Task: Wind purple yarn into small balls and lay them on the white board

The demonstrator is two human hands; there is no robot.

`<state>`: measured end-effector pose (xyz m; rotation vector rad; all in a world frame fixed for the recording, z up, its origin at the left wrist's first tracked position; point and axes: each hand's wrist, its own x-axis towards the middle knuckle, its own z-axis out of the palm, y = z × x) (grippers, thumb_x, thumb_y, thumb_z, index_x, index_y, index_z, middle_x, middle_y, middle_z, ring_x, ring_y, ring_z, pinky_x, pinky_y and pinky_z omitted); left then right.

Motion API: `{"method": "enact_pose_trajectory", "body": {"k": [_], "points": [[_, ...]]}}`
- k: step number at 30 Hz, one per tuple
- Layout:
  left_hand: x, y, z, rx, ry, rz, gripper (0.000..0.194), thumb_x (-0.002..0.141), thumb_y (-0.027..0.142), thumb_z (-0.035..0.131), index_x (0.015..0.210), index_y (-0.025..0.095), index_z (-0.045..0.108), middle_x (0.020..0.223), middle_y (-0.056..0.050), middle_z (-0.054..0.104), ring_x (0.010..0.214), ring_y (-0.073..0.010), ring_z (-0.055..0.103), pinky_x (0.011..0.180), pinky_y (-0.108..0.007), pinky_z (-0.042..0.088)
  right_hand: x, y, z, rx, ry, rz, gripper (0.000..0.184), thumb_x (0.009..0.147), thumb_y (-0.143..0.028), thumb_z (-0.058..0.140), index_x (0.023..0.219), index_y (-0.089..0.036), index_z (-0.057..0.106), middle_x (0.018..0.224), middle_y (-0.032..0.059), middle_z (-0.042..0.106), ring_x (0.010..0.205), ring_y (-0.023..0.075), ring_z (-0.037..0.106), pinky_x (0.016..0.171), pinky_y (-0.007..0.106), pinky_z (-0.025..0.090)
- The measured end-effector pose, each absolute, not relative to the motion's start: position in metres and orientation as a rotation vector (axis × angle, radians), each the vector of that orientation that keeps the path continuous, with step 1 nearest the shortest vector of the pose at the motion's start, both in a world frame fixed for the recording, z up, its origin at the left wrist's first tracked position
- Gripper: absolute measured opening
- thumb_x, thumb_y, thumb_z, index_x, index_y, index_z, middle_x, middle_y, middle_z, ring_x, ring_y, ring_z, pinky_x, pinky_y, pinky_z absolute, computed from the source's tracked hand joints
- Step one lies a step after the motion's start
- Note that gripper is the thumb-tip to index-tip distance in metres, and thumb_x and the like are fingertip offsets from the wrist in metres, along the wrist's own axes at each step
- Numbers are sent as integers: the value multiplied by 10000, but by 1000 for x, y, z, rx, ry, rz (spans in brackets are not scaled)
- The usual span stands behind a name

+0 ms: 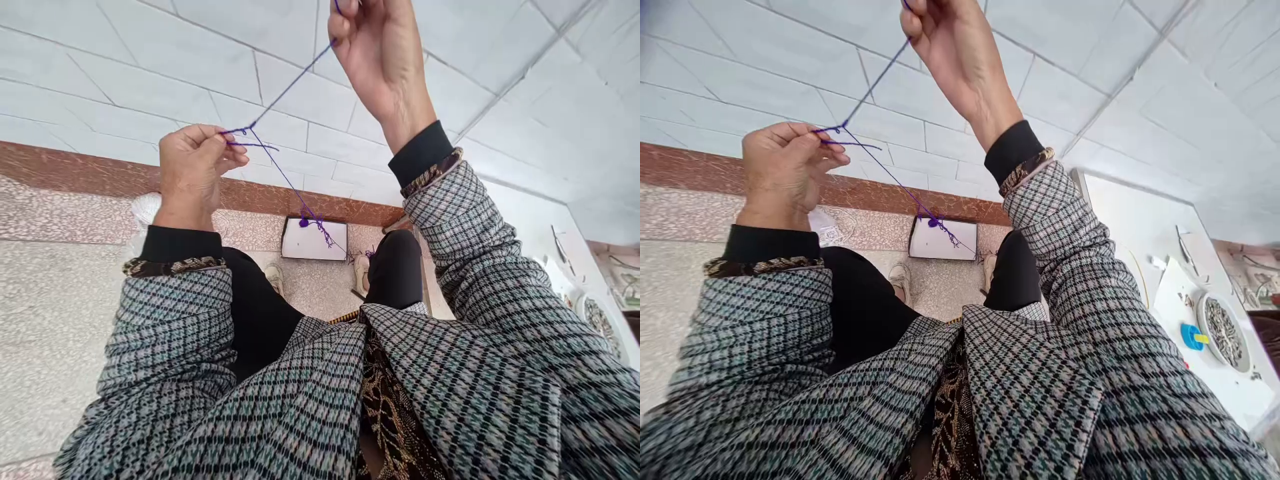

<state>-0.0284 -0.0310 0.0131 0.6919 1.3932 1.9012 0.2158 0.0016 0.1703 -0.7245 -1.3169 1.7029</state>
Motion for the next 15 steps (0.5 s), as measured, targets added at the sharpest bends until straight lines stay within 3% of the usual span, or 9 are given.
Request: {"method": "enact_pose_trajectory", "body": {"k": [4, 7, 10, 12, 15], "points": [[-31, -21, 9, 463, 945, 2063, 398, 1065, 414, 873, 978, 244, 524, 1061, -71, 861, 905, -224, 839, 876, -399, 702, 182, -4, 190, -692, -1517, 1603, 425, 834, -743, 831, 1101, -438, 704, 1007, 80, 721, 1223, 307, 690, 700, 400, 604], [-37, -29, 17, 403, 826, 2031, 269, 1242, 386, 567, 1019, 272, 471, 951, -39, 832, 752, -205, 772, 816, -391, 675, 140, 42, 207, -655, -1593, 1497, 320, 764, -628, 871, 977, -472, 689, 979, 82, 738, 1330, 333, 694, 703, 428, 608], [-44, -43, 20, 435, 881, 1944, 330, 1274, 259, 314, 981, 275, 466, 801, -9, 764, 489, -147, 466, 587, -295, 486, 115, 104, 215, -595, -1547, 1429, 347, 781, -457, 848, 793, -412, 504, 931, 65, 684, 1210, 303, 706, 750, 353, 650], [-50, -50, 15, 491, 912, 1862, 365, 1276, 319, 374, 937, 265, 499, 717, -9, 706, 466, -140, 339, 509, -289, 333, 122, 132, 211, -484, -1533, 1458, 237, 924, -390, 773, 864, -374, 545, 994, 45, 661, 1045, 245, 691, 791, 286, 673], [-58, -55, -3, 597, 900, 1786, 363, 1184, 488, 691, 922, 248, 618, 674, -26, 653, 524, -148, 443, 524, -294, 332, 156, 138, 202, -496, -1377, 1523, 234, 1147, -315, 650, 936, -309, 550, 1018, 40, 622, 888, 183, 668, 722, 236, 650]]}}
